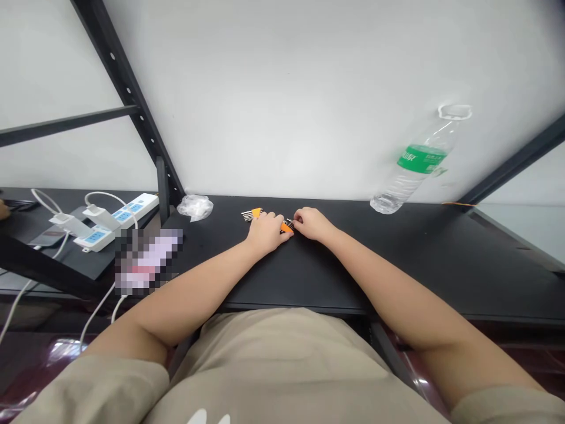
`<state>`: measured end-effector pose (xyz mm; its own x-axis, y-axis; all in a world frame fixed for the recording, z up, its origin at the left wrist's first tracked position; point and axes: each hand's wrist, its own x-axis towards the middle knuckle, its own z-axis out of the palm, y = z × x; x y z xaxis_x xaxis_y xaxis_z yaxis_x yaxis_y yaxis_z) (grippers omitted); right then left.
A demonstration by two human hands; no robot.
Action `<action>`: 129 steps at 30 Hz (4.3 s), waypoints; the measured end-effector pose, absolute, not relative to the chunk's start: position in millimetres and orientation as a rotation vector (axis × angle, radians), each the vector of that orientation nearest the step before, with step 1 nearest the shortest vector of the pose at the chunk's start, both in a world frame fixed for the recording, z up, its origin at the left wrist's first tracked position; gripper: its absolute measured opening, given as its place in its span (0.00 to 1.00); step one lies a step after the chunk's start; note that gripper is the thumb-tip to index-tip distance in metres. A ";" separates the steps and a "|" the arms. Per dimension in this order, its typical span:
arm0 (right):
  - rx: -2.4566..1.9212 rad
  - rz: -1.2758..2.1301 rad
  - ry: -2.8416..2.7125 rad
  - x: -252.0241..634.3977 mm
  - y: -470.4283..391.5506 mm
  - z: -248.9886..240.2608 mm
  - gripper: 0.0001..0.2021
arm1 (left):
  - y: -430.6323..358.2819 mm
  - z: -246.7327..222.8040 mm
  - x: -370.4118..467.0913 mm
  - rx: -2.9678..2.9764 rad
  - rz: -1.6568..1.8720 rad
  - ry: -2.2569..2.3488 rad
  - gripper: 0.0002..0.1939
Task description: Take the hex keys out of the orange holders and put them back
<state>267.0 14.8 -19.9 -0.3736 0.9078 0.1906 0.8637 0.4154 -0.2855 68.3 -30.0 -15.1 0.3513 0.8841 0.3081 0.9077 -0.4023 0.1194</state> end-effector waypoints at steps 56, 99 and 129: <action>-1.351 0.075 -2.510 243.0 -4.0 -23.9 0.19 | -38.4 0.6 54.4 -2.672 -0.462 -1.623 0.16; -1.575 0.195 -2.531 247.1 19.0 -29.9 0.27 | -30.4 7.3 59.8 -2.759 -0.374 -1.741 0.15; -1.608 0.215 -2.429 282.2 46.7 -44.4 0.28 | -18.0 3.8 38.6 -2.797 -0.422 -1.552 0.17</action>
<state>282.2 46.7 -44.4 -0.3771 0.9206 0.1016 0.8884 0.3905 -0.2414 38.6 -18.0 3.8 0.5037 0.8437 0.1854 0.8216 -0.5342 0.1988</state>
